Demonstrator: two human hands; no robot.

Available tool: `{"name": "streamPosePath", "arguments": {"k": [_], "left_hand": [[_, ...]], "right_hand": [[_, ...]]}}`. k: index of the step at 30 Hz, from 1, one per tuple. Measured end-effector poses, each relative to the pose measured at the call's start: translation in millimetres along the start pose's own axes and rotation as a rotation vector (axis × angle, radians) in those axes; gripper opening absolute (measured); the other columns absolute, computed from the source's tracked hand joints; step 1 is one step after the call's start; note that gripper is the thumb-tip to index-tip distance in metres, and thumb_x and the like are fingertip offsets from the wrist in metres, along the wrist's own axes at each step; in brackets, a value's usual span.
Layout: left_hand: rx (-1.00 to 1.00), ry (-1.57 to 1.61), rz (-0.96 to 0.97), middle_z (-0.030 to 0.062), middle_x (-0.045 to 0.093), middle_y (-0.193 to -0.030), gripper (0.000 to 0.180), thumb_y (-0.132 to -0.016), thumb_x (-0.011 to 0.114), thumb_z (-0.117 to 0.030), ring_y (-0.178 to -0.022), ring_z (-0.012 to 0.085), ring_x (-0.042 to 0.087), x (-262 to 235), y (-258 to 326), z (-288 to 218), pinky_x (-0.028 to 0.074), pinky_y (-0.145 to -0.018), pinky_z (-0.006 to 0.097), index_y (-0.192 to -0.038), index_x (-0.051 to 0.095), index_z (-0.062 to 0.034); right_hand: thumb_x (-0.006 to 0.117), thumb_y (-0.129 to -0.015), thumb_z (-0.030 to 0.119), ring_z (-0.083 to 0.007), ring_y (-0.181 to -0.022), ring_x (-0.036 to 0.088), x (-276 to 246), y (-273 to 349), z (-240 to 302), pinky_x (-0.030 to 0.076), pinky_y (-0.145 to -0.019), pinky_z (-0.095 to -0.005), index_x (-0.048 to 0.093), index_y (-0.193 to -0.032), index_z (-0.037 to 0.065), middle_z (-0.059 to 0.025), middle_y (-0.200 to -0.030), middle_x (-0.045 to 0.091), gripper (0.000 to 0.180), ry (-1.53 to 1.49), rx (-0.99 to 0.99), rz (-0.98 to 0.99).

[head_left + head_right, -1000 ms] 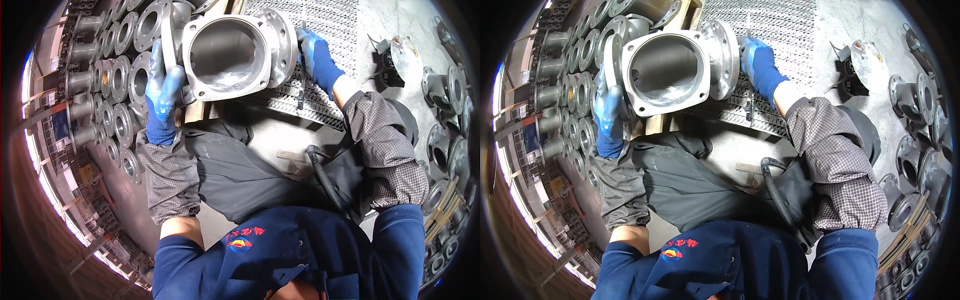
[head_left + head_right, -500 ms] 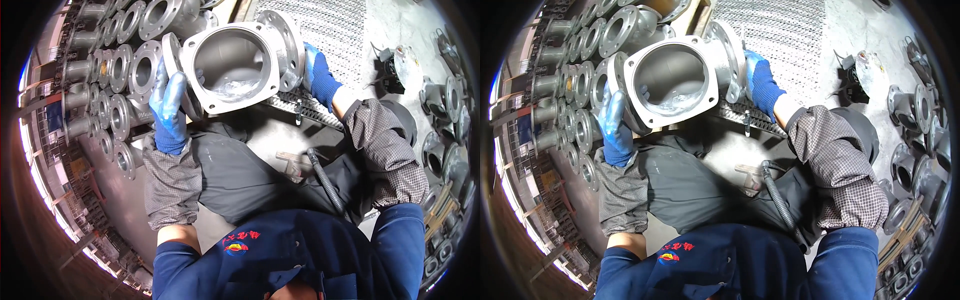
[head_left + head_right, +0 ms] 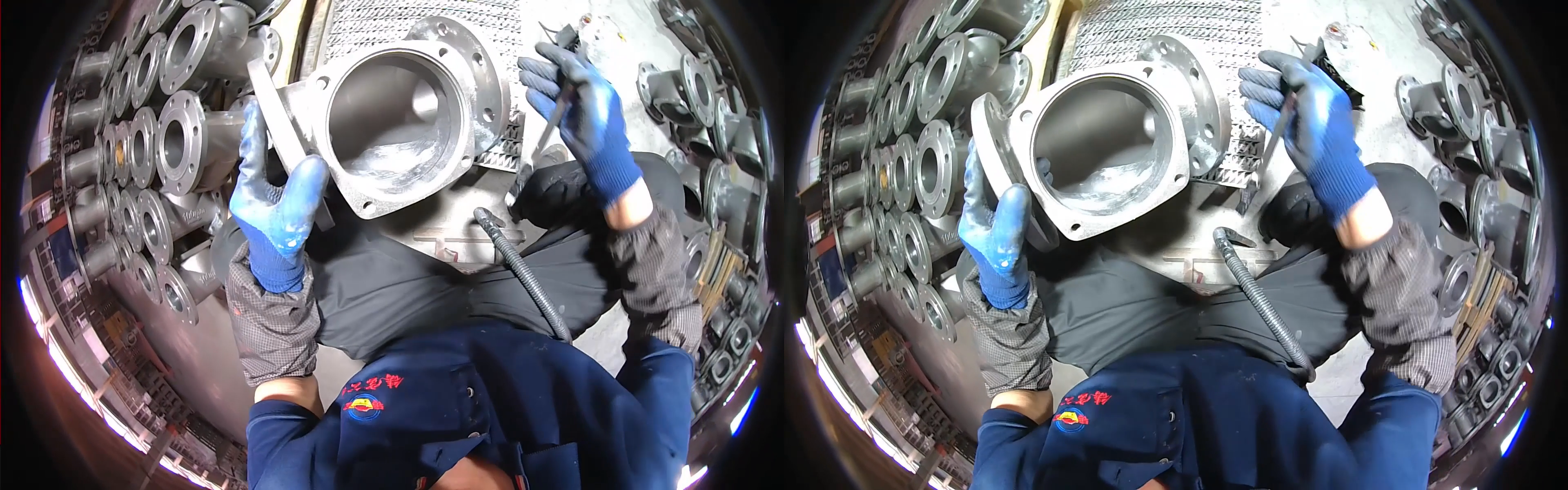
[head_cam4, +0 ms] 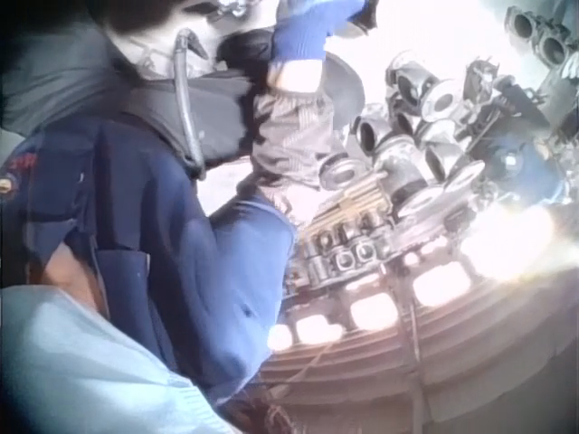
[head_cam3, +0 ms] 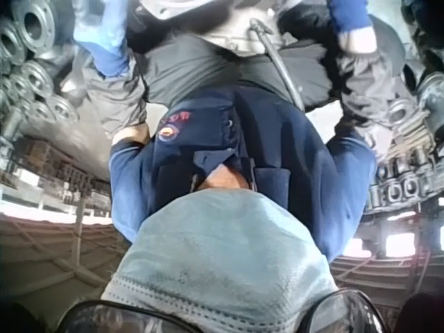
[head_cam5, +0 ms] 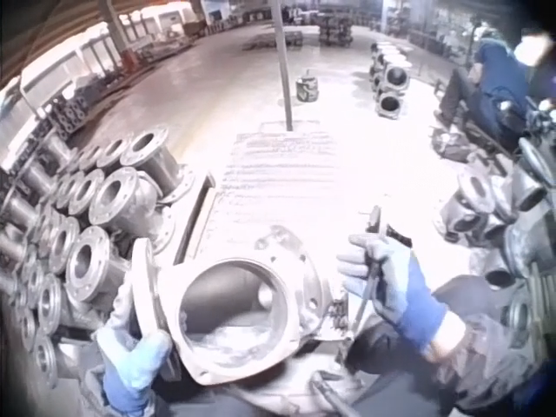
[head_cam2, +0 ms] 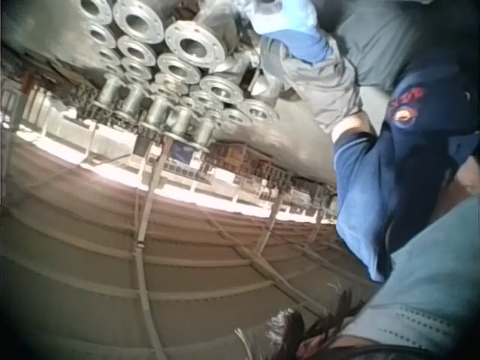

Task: The person, wearing gloves, uses a metal scriber to clean the interior and outer surfaces of several metal flanges. They pick up one flange at a time from a pallet, rotate it to different sides, and scrape away residue from the rims and interior before placing it back down.

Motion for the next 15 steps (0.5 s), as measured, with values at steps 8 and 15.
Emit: {"name": "streamPosePath", "arguments": {"k": [8,15], "left_hand": [[0.071,0.054,-0.009,0.0171,0.042,-0.137,0.07,-0.074,0.068,-0.003,-0.127,0.0215,0.038,27.2,-4.6,-5.0,0.025,-0.107,0.034,-0.135,0.036,0.0093],[0.08,0.021,-0.002,0.0171,0.044,-0.134,0.071,-0.078,0.07,-0.008,-0.121,0.0198,0.042,36.1,-4.0,-12.4,0.028,-0.105,0.033,-0.136,0.033,0.0098]], "right_hand": [[0.052,-0.092,0.029,-0.0191,-0.075,0.06,1.6,167.7,-73.1,0.048,-0.066,-0.0272,0.032,-0.136,-0.005,-0.0176,-0.099,0.064,0.059,0.052,0.126,0.136],[0.049,-0.091,0.01,-0.0111,-0.055,0.053,-1.2,128.4,-25.9,0.047,-0.056,-0.0227,0.046,-0.133,0.005,-0.0097,-0.094,0.065,0.042,0.755,-0.367,-0.022]]}}
Point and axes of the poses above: each hand's wrist, its own y-axis away from the middle knuckle, its own x-axis out of the palm, z = x × y, the point moved 3 cm from there along -y, towards the middle knuckle
